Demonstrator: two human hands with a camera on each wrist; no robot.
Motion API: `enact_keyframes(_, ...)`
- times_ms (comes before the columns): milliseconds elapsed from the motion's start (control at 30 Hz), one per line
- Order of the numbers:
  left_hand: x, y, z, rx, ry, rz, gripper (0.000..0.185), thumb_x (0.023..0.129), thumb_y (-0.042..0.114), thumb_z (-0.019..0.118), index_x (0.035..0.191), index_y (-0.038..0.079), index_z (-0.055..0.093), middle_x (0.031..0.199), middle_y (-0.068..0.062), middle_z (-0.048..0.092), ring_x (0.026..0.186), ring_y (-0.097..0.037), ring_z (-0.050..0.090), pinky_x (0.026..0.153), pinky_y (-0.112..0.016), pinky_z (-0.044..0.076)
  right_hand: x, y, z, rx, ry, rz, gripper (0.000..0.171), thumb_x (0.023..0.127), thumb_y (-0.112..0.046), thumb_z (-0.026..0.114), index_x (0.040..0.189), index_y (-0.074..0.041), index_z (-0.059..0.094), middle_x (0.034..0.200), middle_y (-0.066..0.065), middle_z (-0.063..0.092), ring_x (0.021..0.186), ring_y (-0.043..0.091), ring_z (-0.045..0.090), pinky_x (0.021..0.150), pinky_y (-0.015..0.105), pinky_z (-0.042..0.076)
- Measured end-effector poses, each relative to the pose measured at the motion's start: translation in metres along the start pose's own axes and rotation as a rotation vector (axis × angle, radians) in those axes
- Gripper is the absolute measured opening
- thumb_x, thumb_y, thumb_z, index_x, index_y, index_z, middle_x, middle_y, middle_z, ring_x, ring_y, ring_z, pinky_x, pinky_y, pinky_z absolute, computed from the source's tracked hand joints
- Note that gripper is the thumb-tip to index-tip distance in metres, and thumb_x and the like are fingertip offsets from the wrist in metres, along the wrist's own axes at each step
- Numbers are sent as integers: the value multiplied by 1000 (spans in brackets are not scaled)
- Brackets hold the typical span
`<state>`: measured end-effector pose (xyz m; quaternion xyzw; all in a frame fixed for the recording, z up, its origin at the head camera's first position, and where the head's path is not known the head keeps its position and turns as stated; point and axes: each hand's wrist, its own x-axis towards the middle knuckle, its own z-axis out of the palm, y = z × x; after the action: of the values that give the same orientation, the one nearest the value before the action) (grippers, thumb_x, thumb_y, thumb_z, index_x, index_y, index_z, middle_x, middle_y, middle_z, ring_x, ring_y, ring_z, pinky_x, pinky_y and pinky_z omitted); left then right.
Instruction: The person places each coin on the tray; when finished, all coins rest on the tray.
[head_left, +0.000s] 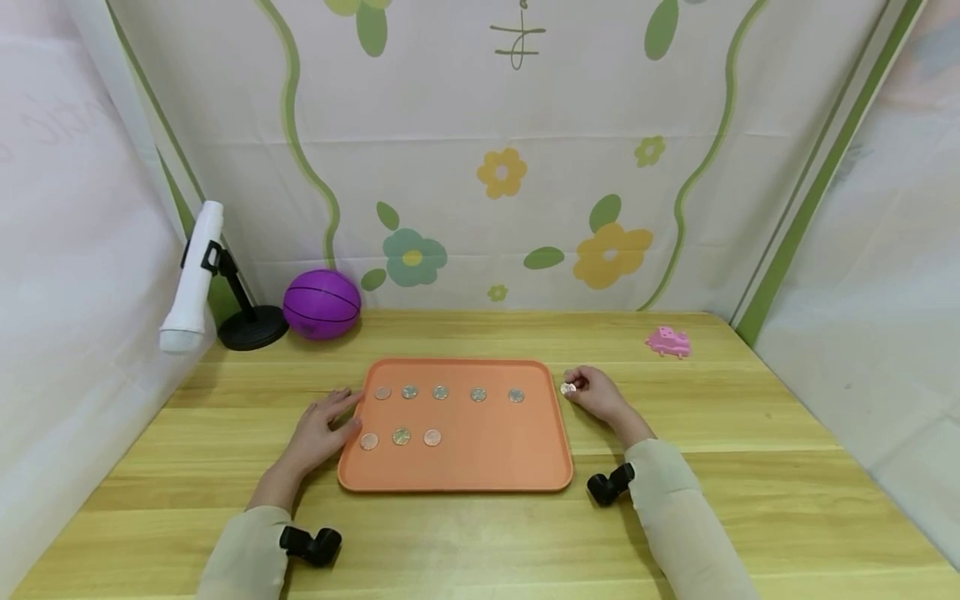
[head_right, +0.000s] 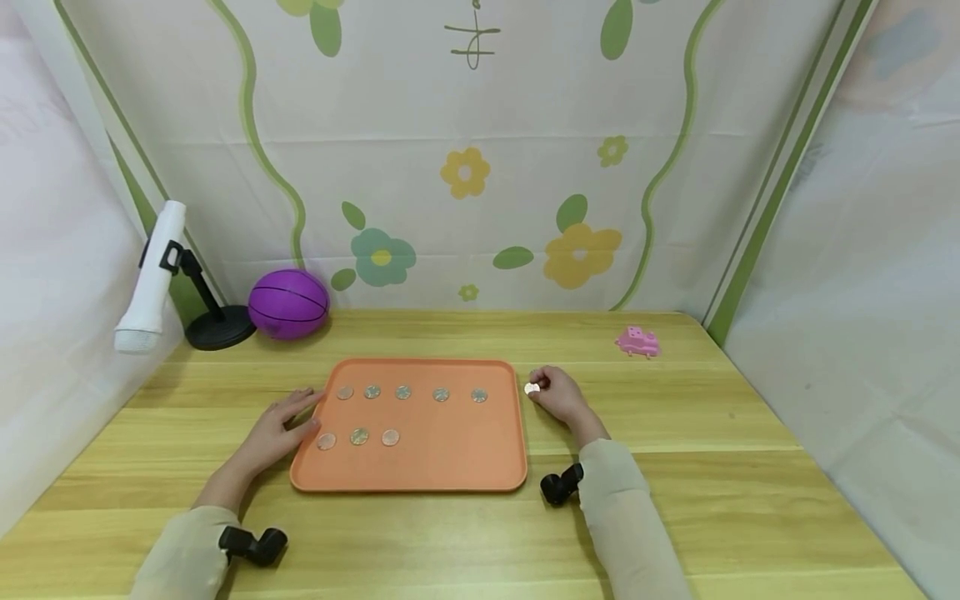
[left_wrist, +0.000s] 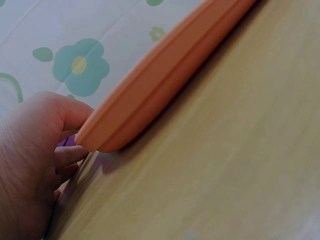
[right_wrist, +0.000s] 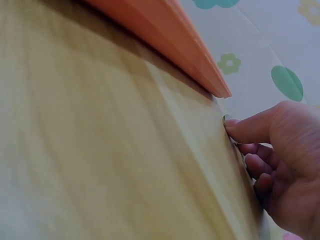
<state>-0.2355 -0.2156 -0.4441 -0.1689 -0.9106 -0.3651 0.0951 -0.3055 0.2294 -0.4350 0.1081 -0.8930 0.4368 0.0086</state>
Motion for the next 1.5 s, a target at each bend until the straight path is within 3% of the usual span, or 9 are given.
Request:
enact_keyframes(367,0,0,-1,-3,-1,3,46,82,19,56,123,0,47,126,-27,37,120,-42,24,93,-58,9,-2,1,1,97,30,-18,19,76,3,61,93,5,55,76,10,50,67,17,44,59,24,38)
enact_keyframes(700,0,1,-1,-1,7,4,46,82,18,57,123,0,48,125,-27,37,119,-42,24,93,-59,9,-3,-4,-4,262,-42,77,25,80,-4,60,102,6,54,78,7,53,63,16,48,49,23,40)
enact_keyframes(800,0,1,-1,-3,8,5,46,82,19,57,122,0,48,125,-27,38,119,-42,24,93,-59,9,-4,-11,-6,283,-60,69,26,80,-5,60,102,6,54,79,7,55,66,19,51,52,26,43)
enact_keyframes(1067,0,1,-1,-6,5,8,46,82,18,57,122,0,48,125,-28,37,119,-43,24,92,-60,9,-3,-31,-2,360,-41,73,33,78,-14,64,106,1,57,91,11,57,85,20,53,76,35,45)
enact_keyframes(1233,0,1,-1,-8,7,5,46,82,19,57,122,0,48,125,-28,37,119,-43,24,93,-59,9,-3,-46,7,417,-52,44,38,76,-25,66,106,-5,58,95,8,58,93,26,53,79,40,43)
enact_keyframes(1400,0,1,0,-2,8,-2,45,81,18,58,122,1,49,125,-27,38,119,-42,25,93,-59,9,-12,-75,17,482,-87,2,31,80,-13,62,107,2,57,90,10,58,90,40,49,73,49,41)
enact_keyframes(1500,0,1,0,-1,10,-3,45,81,18,58,122,2,49,125,-27,38,119,-42,25,93,-59,9,-15,-88,28,502,-116,12,29,81,-8,60,107,3,56,87,8,58,85,31,53,73,48,42)
